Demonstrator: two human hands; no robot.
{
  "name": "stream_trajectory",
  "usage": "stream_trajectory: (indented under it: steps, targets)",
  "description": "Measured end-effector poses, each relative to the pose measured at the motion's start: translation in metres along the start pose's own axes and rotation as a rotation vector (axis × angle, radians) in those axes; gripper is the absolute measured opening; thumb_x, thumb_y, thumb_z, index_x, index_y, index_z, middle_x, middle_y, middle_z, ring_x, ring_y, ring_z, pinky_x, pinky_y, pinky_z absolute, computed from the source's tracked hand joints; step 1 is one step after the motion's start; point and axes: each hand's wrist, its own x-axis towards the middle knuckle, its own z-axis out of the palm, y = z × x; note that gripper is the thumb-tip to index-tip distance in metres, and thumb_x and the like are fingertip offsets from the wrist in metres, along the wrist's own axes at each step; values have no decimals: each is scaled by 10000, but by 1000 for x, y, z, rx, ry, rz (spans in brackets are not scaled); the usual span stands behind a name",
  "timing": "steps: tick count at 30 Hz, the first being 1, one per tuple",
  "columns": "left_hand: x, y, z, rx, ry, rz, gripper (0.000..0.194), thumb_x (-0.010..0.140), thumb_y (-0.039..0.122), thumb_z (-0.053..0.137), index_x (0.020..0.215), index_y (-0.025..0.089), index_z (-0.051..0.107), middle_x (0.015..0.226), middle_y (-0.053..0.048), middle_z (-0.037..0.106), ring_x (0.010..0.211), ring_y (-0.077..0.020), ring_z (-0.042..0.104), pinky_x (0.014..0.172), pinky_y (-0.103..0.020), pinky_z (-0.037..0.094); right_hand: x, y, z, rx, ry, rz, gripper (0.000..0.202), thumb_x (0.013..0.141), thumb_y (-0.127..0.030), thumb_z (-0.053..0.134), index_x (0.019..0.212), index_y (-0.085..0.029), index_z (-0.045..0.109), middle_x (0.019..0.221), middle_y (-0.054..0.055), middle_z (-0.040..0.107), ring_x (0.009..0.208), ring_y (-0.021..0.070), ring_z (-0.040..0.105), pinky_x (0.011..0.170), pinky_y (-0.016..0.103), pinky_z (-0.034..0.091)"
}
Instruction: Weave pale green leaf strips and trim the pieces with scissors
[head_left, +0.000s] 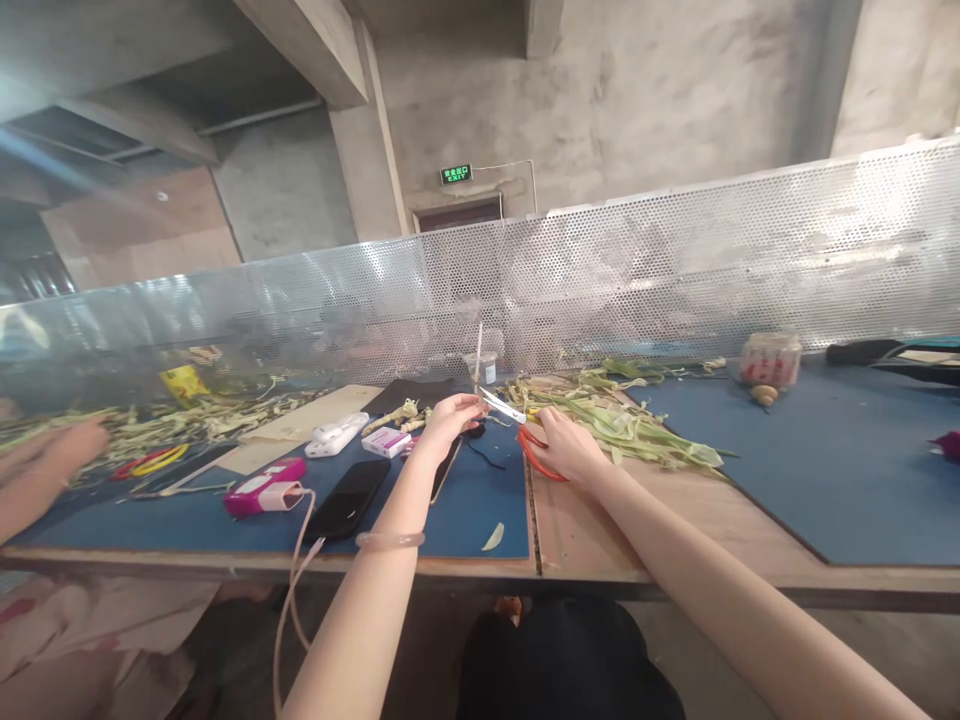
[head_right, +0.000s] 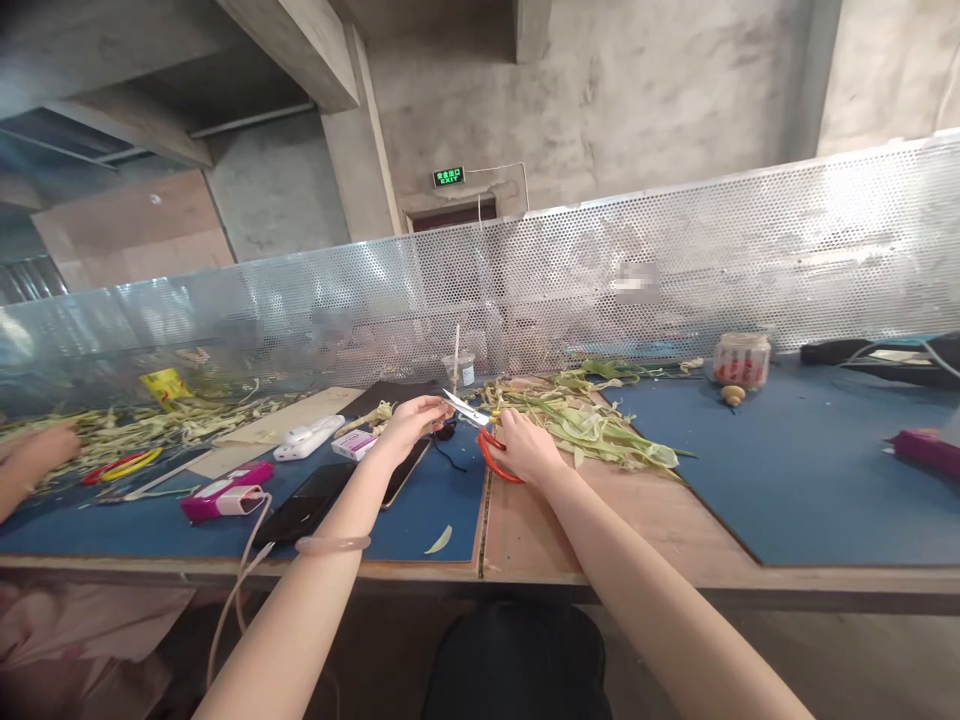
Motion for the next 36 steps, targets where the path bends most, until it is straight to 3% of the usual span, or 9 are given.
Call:
stream_trajectory:
  steps: [36]
  targets:
    - [0,0,0,-36,-32,1,312,603,260,709,867,120,620,885,-94,644,772,-141,609,624,-225,463,0,0,5,-19,7,14,413,817,-540,332,979,-173,427,950,90,555,805,207,556,551,258,319]
